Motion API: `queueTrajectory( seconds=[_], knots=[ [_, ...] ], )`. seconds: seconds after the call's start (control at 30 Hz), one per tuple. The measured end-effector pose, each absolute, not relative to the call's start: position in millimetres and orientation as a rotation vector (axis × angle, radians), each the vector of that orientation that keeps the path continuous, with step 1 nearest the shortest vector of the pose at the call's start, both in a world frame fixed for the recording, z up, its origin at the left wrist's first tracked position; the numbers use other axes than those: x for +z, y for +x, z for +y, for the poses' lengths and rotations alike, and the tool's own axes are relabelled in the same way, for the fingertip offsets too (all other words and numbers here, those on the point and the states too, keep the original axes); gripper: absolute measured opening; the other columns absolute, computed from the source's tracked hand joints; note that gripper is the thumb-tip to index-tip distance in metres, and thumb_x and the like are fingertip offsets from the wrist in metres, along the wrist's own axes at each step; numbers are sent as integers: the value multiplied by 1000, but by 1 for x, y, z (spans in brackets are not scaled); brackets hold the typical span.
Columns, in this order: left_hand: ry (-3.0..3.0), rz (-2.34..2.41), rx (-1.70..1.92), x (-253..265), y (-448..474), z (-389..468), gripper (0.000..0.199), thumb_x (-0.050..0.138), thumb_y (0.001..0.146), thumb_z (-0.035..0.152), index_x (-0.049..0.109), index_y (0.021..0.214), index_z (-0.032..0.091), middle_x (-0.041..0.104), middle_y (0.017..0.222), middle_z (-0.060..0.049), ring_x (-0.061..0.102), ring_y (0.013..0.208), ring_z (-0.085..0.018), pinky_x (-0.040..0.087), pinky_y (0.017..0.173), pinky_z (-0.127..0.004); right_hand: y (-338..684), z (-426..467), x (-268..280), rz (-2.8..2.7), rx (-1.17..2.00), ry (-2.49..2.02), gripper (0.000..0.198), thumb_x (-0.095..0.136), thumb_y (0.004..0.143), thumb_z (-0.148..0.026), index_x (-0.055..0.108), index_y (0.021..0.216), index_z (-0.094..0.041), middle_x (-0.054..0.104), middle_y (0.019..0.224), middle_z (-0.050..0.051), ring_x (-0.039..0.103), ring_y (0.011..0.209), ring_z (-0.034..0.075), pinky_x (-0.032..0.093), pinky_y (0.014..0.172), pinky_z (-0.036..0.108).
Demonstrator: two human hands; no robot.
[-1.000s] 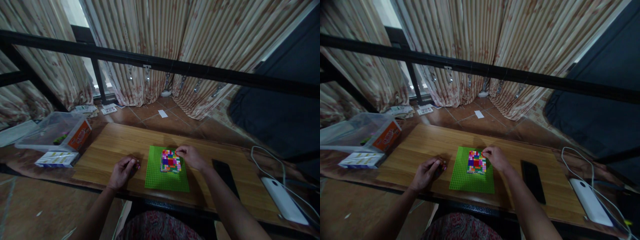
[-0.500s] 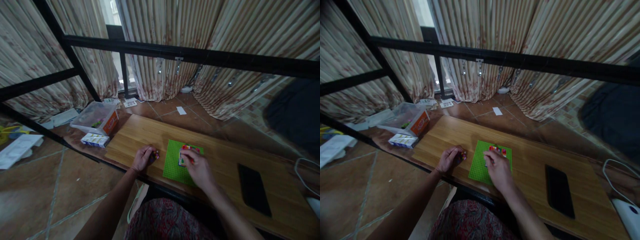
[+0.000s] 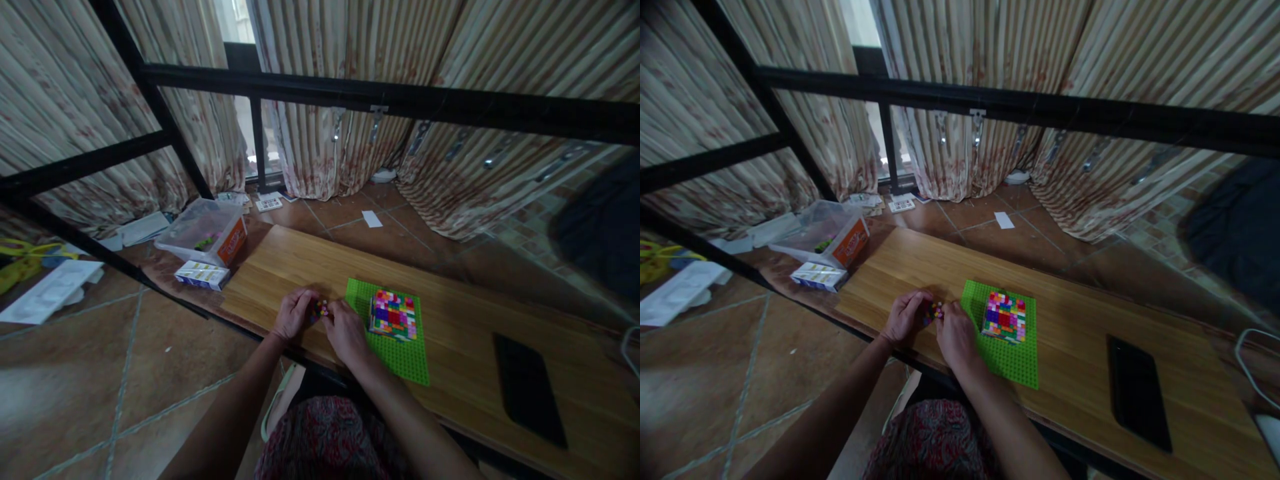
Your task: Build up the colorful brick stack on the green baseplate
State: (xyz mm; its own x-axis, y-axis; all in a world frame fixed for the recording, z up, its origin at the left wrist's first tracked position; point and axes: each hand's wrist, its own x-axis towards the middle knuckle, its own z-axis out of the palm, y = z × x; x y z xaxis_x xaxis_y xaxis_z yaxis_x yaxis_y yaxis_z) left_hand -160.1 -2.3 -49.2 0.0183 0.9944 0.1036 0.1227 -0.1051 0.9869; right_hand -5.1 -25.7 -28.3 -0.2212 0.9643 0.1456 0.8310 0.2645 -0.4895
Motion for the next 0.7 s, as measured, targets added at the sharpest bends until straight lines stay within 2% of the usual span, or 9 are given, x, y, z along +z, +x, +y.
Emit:
queueTrajectory(
  seconds=[0.2,0.43,0.7],
  knots=[
    [1422,1230,1198,-47,-160,-2,38,48,90,47,68,82,16,69,89,-6,62,88,-17,49,84,-28,-8,-23,-28,-2184,415,-1659,7,54,87,-15,60,86,-18,65,91,10,62,87,23,47,78,33],
    [1426,1259,1173,-45,-160,-2,39,49,88,50,69,82,17,70,88,-5,63,87,-17,49,83,-28,5,-47,-14,-2021,558,-1467,15,48,90,-16,61,85,-20,66,81,4,62,77,19,47,73,30],
    [1446,1291,1188,-42,-158,-3,36,52,87,48,71,83,18,71,92,-7,64,90,-19,49,88,-32,66,-69,19,-1717,688,-1416,24,46,94,-28,69,97,-23,69,93,4,65,86,17,50,78,29]
  ],
)
